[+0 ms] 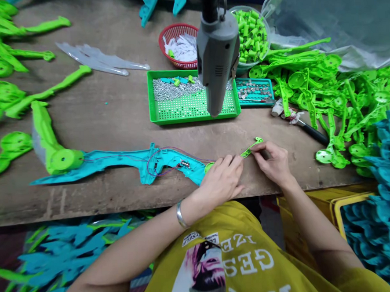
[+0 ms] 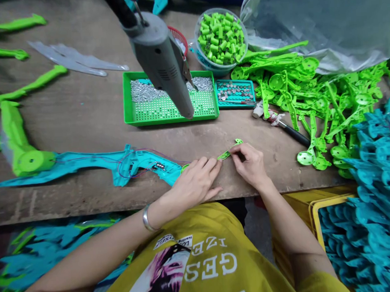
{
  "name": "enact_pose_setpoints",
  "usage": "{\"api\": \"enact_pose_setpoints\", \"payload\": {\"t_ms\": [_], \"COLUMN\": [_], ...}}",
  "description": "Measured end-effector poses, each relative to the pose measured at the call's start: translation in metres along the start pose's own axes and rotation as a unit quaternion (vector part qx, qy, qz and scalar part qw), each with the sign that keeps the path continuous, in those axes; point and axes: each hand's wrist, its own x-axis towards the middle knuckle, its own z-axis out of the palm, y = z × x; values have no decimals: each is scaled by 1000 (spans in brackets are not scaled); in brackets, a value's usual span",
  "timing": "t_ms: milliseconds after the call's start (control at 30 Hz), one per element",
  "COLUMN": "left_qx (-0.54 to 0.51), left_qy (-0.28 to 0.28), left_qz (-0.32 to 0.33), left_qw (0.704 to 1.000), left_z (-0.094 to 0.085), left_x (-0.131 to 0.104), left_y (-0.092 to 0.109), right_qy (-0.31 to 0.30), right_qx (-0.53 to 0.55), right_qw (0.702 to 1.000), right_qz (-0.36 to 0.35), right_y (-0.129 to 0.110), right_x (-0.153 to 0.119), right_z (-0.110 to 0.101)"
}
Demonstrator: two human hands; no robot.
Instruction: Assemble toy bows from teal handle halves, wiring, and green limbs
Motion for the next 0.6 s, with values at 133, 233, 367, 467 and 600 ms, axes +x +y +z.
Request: {"api": "enact_pose_setpoints", "payload": {"t_ms": [133,233,367,467,600], "left_qx": [-2,-2,-8,-13,-21], "left_qy": [-1,0,-3,-6,-10], "left_qz": [1,4,6,6,5], "left_qw": [1000,1000,1000,1000,1000], "left_z": [1,2,2,2,3], "left_x": [0,0,1,0,0], "left_y": [-1,-1,-2,-3,-5], "right_qy": [3,-12,-1,23,3], "right_qx": [-16,-37,-37,-35,-66], "right_qw": [1000,999,999,999,998], "right_qz": [18,11,9,27,-21], "right_y": [-1,-3,-4,-4,-2], "right_x": [-1,-1,-1,-1,-2], "right_z": [1,-1,0,1,2]}}
